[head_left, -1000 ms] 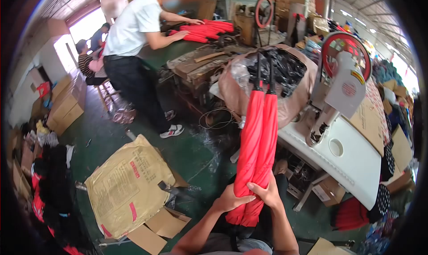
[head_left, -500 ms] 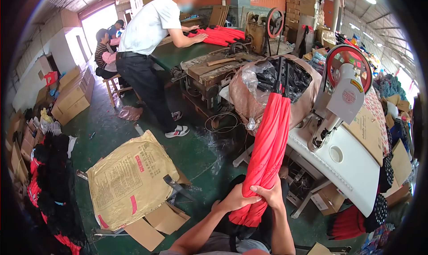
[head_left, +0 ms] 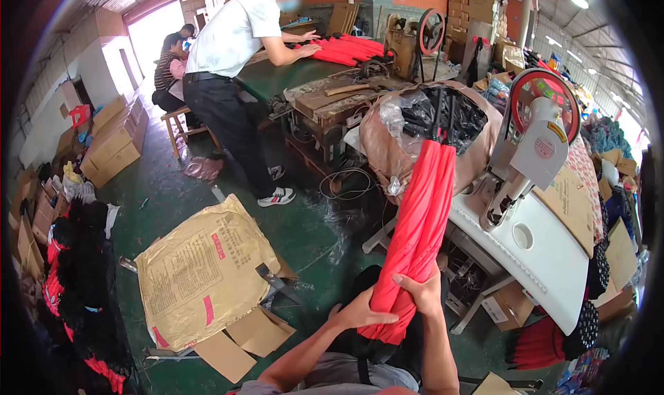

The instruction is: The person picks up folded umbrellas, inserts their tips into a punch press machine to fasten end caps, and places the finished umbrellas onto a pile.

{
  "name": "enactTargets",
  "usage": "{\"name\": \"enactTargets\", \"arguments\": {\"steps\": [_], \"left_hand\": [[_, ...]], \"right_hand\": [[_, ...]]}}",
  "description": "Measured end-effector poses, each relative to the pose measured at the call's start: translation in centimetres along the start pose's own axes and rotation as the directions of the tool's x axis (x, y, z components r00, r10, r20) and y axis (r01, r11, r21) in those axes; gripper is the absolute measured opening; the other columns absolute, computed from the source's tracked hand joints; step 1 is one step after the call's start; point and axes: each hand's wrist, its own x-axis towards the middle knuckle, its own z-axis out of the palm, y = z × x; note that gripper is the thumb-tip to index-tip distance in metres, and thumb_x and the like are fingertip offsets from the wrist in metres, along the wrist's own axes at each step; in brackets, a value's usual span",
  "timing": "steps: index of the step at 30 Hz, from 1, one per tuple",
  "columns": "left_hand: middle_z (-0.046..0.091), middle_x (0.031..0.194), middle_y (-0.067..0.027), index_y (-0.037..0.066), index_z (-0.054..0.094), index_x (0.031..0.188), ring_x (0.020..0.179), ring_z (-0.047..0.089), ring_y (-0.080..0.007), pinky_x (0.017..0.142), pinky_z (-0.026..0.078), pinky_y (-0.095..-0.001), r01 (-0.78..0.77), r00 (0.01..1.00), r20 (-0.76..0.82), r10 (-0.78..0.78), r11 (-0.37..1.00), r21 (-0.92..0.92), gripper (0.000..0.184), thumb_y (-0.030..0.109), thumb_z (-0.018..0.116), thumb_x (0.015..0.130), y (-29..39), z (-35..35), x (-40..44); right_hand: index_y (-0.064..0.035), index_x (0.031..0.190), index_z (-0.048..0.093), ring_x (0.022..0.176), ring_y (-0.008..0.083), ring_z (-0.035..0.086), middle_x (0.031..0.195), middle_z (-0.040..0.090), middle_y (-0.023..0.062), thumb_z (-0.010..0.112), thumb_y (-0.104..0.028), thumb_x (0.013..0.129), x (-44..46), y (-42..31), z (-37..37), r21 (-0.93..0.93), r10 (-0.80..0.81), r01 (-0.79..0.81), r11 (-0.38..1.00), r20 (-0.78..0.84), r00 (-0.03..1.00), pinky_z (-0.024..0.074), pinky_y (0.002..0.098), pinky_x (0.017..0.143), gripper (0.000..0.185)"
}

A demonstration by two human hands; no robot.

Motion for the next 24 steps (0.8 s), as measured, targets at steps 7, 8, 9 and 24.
{"name": "enactTargets", "arguments": {"steps": [7,8,9,24], "left_hand": [[0.056,0.147,-0.0149,-0.001,0.039,0.153,0.133,0.056,-0.0217,0.114,0.043,-0.0398,-0.072,0.997,0.041,0.068,0.993,0.096,0.093,0.022,0.092,0.079,-0.1,0.9,0.8],[0.056,0.147,-0.0141,-0.001,0.039,0.153,0.133,0.056,-0.0214,0.115,0.043,-0.0397,-0.057,0.998,0.029,0.053,0.984,0.17,0.094,0.021,0.092,0.079,1.2,1.1,1.3],[0.056,0.146,-0.0133,-0.002,0.038,0.153,0.133,0.055,-0.0211,0.115,0.044,-0.0396,-0.046,0.999,0.016,0.043,0.969,0.243,0.094,0.021,0.092,0.079,2.5,1.2,1.9],[0.051,0.151,-0.0139,-0.001,0.032,0.157,0.136,0.052,-0.022,0.116,0.042,-0.0393,-0.011,0.998,0.061,0.003,0.991,0.132,0.1,0.018,0.092,0.079,0.4,-1.4,1.0]], "right_hand": [[0.0032,0.132,0.058,0.105,0.0234,0.071,0.119,0.072,0.0118,0.086,-0.006,0.078,2.1,-2.1,0.0,0.025,0.024,-0.022,0.999,-0.106,0.994,0.0551,0.0386,0.099,0.062],[0.0032,0.132,0.058,0.105,0.0234,0.071,0.119,0.072,0.0118,0.086,-0.006,0.078,2.3,-2.6,0.0,0.019,0.024,-0.022,1.0,-0.107,0.994,0.0551,0.0386,0.099,0.062],[0.0032,0.132,0.058,0.105,0.0236,0.071,0.119,0.072,0.0118,0.086,-0.007,0.078,2.7,-3.1,-0.1,0.021,0.018,-0.016,1.0,-0.11,0.994,0.055,0.0387,0.099,0.061],[0.0024,0.131,0.059,0.109,0.0236,0.069,0.12,0.071,0.012,0.083,-0.003,0.082,-0.2,1.1,0.4,0.135,0.109,-0.093,0.986,-0.114,0.987,0.0535,0.0395,0.1,0.054]]}}
